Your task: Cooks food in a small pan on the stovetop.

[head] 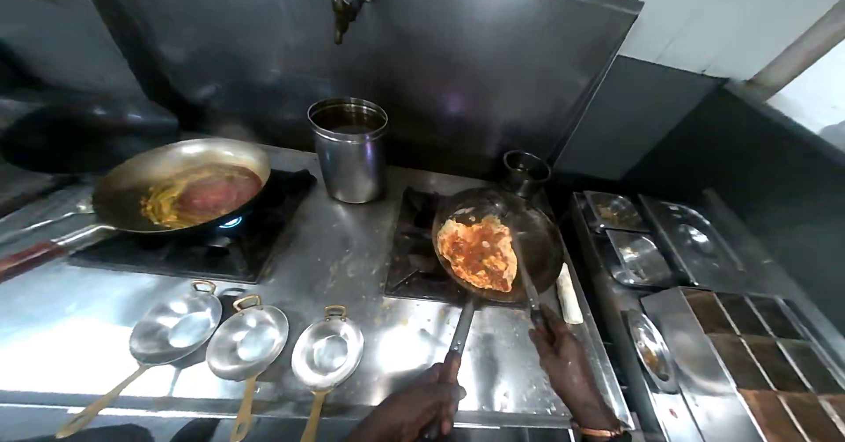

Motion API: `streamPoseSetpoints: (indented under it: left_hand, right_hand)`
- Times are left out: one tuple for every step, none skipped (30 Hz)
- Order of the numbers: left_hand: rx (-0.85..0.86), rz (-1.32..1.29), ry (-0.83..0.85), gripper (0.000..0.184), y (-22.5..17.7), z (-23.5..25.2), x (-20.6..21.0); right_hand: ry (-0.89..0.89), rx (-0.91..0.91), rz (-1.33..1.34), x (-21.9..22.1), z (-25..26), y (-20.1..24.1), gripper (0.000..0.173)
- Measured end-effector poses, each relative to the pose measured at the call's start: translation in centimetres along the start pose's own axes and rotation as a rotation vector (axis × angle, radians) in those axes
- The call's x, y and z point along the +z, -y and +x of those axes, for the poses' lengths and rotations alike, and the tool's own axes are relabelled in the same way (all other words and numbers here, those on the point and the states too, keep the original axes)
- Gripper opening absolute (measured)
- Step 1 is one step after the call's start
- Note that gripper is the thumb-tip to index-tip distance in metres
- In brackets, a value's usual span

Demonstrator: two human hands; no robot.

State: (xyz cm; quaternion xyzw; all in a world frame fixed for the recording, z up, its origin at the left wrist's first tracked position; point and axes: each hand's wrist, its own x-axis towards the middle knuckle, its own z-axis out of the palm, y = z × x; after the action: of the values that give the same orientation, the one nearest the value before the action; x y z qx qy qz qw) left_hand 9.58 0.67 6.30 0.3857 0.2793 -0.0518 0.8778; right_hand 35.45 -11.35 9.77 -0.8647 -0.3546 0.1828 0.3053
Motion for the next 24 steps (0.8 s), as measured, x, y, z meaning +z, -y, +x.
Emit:
streamPoseSetpoints:
  left_hand:
    - [0.006,0.009,-0.006,0.034,0.2,0.1,0.1]
    - [0.009,0.018,-0.01,0.034,0.1,0.3,0.1]
    - [0.012,0.025,-0.013,0.033,0.0,0.4,0.1]
    - [0.016,0.035,-0.018,0.032,0.1,0.6,0.1]
    - [0.021,0.039,-0.021,0.031,0.3,0.6,0.1]
    - [0.022,0.039,-0.023,0.031,0.5,0.6,0.1]
    - [0.017,0.033,-0.027,0.03,0.6,0.5,0.2]
    - [0.015,0.02,-0.031,0.03,0.6,0.4,0.4]
    - [0.018,0.013,-0.033,0.03,0.5,0.4,0.5]
    - [0.026,0.009,-0.033,0.029,0.5,0.4,0.4]
    - [0.041,0.006,-0.033,0.029,0.6,0.4,0.3]
    - [0.052,0.004,-0.034,0.03,0.7,0.5,0.1]
    - [0.056,0.001,-0.034,0.031,0.7,0.6,0.0]
    - [0.057,0.006,-0.032,0.032,0.8,0.6,0.0]
    - [0.058,0.012,-0.027,0.032,0.9,0.6,-0.1]
    - [0.056,0.013,-0.02,0.031,1.1,0.6,-0.1]
    - [0.053,0.011,-0.019,0.03,1.1,0.6,0.0]
    - [0.045,0.004,-0.017,0.03,1.1,0.6,0.1]
    - [0.038,-0.005,-0.016,0.029,1.1,0.7,0.4]
    - [0.033,-0.014,-0.019,0.029,1.1,0.7,0.6]
    - [0.034,-0.023,-0.025,0.03,1.1,0.8,0.7]
    - [0.035,-0.024,-0.033,0.03,1.1,0.9,0.7]
    - [0.033,-0.021,-0.041,0.031,1.0,1.0,0.7]
    - [0.028,-0.016,-0.046,0.031,1.0,0.9,0.7]
  right_hand:
    - [0.05,-0.013,0.007,0.1,-0.8,0.3,0.053]
    - [0.101,-0.03,-0.026,0.1,-1.8,0.8,0.054]
    - [0.123,-0.051,-0.1,0.1,-2.6,1.2,0.056]
    - [0.108,-0.068,-0.205,-0.1,-2.9,1.3,0.055]
    - [0.061,-0.076,-0.322,-0.4,-2.6,1.2,0.053]
    - [0.004,-0.076,-0.443,-0.9,-1.9,0.9,0.051]
    - [-0.05,-0.075,-0.538,-1.5,-1.0,0.1,0.05]
    - [-0.082,-0.073,-0.602,-2.4,-0.5,-0.8,0.052]
    - [-0.083,-0.068,-0.644,-3.6,-0.4,-1.5,0.053]
    - [-0.07,-0.075,-0.673,-4.9,-1.1,-2.3,0.054]
    - [-0.043,-0.084,-0.669,-6.2,-2.1,-3.0,0.053]
    - [0.004,-0.066,-0.611,-7.5,-3.1,-3.3,0.053]
    - [0.039,-0.038,-0.501,-8.5,-3.8,-3.6,0.052]
    - [0.038,-0.017,-0.373,-9.0,-4.1,-4.0,0.05]
    - [0.016,0.001,-0.256,-8.7,-3.9,-4.3,0.05]
    - [-0.009,0.025,-0.142,-7.8,-3.2,-4.4,0.05]
    - [-0.024,0.051,-0.037,-6.6,-2.3,-4.6,0.051]
    - [-0.031,0.071,0.06,-5.2,-1.3,-4.5,0.052]
    - [-0.015,0.082,0.123,-3.9,-0.6,-4.3,0.052]
    - [0.018,0.069,0.144,-2.7,-0.4,-4.0,0.052]
    - [0.05,0.046,0.119,-1.9,-0.4,-3.6,0.053]
    - [0.067,0.024,0.058,-1.6,-0.6,-3.5,0.053]
    - [0.053,0.008,-0.003,-1.6,-0.6,-3.6,0.052]
    - [0.024,0.003,-0.045,-1.9,-0.6,-3.8,0.051]
